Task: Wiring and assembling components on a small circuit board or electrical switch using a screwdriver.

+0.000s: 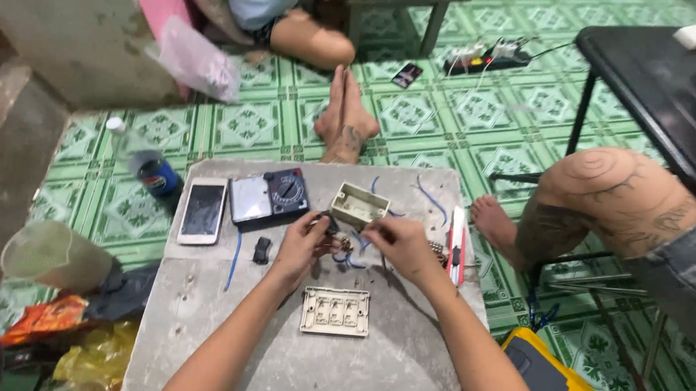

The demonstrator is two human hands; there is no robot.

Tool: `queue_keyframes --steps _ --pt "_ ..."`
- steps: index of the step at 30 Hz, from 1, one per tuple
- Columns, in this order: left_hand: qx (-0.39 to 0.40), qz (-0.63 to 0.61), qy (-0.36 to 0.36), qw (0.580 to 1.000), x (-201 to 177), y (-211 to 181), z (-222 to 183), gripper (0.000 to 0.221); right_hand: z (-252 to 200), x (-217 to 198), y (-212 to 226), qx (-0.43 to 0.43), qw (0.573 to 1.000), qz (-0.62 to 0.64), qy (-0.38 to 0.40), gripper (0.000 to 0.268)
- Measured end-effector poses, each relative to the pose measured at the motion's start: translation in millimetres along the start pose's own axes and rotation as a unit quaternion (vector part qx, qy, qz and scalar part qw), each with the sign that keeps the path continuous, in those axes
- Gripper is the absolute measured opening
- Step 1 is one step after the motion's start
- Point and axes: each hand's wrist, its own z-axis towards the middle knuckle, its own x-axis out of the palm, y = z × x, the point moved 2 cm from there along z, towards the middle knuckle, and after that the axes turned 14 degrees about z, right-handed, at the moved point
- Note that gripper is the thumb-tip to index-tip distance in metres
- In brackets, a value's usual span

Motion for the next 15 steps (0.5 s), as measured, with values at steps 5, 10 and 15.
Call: queue_keyframes --steps 5,10,15 --pt "0.011 -0.019 -0.065 0.998 -13.8 8.1 9.9 0.024 0.7 4.2 8.1 0.172 0.95 -0.094 0.242 0.029" --pt "0.047 0.055 -0.036 0.997 -14.0 14.7 14.2 0.024 -10.7 15.6 -19.7 0.182 0.908 -0.219 0.308 0.028" --pt "0.032 0.182 -0.006 0.983 0.9 1.6 -7.7 0.027 -9.1 12.8 -5.0 0.142 0.942 -0.177 0.247 0.045"
